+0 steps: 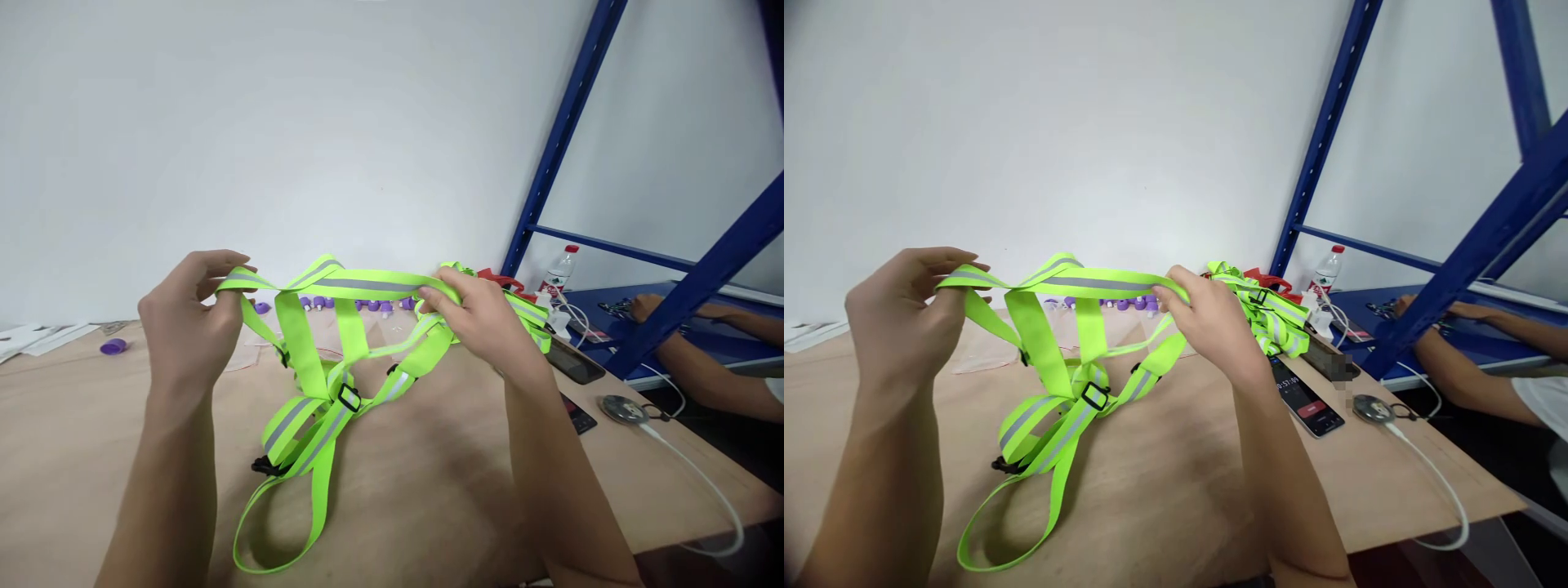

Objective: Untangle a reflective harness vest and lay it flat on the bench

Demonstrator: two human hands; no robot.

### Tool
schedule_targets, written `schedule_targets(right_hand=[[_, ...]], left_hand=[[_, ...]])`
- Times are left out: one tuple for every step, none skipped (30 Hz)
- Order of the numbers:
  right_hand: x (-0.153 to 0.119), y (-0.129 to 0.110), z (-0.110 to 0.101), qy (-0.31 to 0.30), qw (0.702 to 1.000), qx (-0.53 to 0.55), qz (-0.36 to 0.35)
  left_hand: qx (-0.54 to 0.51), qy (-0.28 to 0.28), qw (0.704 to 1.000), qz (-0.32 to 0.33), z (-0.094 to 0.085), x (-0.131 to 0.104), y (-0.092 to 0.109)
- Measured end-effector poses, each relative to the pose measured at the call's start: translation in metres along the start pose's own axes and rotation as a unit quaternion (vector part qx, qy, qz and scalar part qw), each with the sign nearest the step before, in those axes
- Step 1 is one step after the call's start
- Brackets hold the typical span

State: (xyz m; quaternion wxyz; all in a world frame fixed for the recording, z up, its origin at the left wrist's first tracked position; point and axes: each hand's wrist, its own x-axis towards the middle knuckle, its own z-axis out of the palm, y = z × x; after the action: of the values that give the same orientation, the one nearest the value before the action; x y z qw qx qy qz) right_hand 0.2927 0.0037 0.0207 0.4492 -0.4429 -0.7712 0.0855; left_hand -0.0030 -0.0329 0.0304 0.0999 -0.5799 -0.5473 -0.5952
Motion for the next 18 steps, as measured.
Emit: schedule_targets(right_hand=[[0.000, 0.000, 0.000, 0.000, 0.999, 0.048, 0.004], [0.000, -0.001, -0.001, 0.008, 0.995, 0.100, 0.014], [0.000, -0.001, -0.002, 0.028, 0.987, 0.155, 0.025], [0.000, -0.001, -0.003, 0.056, 0.975, 0.211, 0.035], [0.001, -0.001, -0.004, 0.088, 0.959, 0.268, 0.040], [0.002, -0.001, -0.007, 0.118, 0.938, 0.324, 0.042], [0.003, 0.001, -0.010, 0.141, 0.914, 0.378, 0.044], [0.004, 0.002, -0.013, 0.154, 0.889, 0.428, 0.050], [0.005, 0.004, -0.016, 0.157, 0.867, 0.469, 0.061], [0.006, 0.006, -0.020, 0.156, 0.850, 0.498, 0.074], [0.006, 0.008, -0.023, 0.155, 0.841, 0.512, 0.085], [0.006, 0.009, -0.026, 0.155, 0.838, 0.515, 0.092], [0.005, 0.010, -0.028, 0.158, 0.840, 0.511, 0.094], [0.004, 0.010, -0.030, 0.159, 0.843, 0.506, 0.093], [0.002, 0.009, -0.031, 0.154, 0.846, 0.502, 0.091], [0.001, 0.008, -0.032, 0.142, 0.849, 0.501, 0.091], [0.000, 0.006, -0.034, 0.122, 0.852, 0.501, 0.091], [0.000, 0.004, -0.036, 0.098, 0.856, 0.499, 0.090]], left_hand=[[-0.027, 0.007, 1.000, -0.007, -0.002, 0.002, -0.002], [-0.060, 0.011, 0.998, -0.016, -0.004, 0.004, -0.004], [-0.091, 0.011, 0.995, -0.026, -0.006, 0.005, -0.006], [-0.117, 0.010, 0.992, -0.040, -0.009, 0.007, -0.007], [-0.135, 0.010, 0.989, -0.056, -0.012, 0.008, -0.008], [-0.143, 0.006, 0.987, -0.074, -0.015, 0.009, -0.009], [-0.148, -0.003, 0.985, -0.093, -0.018, 0.009, -0.009], [-0.154, -0.019, 0.982, -0.110, -0.021, 0.010, -0.009], [-0.164, -0.037, 0.978, -0.121, -0.024, 0.010, -0.008], [-0.174, -0.057, 0.975, -0.129, -0.026, 0.011, -0.008], [-0.184, -0.074, 0.971, -0.135, -0.028, 0.011, -0.008], [-0.194, -0.087, 0.967, -0.139, -0.030, 0.011, -0.009], [-0.206, -0.096, 0.963, -0.143, -0.032, 0.012, -0.009], [-0.215, -0.105, 0.959, -0.153, -0.034, 0.012, -0.009], [-0.227, -0.116, 0.953, -0.164, -0.036, 0.012, -0.010], [-0.242, -0.127, 0.946, -0.176, -0.038, 0.012, -0.010], [-0.258, -0.136, 0.938, -0.184, -0.040, 0.012, -0.010], [-0.273, -0.144, 0.932, -0.192, -0.042, 0.013, -0.011]])
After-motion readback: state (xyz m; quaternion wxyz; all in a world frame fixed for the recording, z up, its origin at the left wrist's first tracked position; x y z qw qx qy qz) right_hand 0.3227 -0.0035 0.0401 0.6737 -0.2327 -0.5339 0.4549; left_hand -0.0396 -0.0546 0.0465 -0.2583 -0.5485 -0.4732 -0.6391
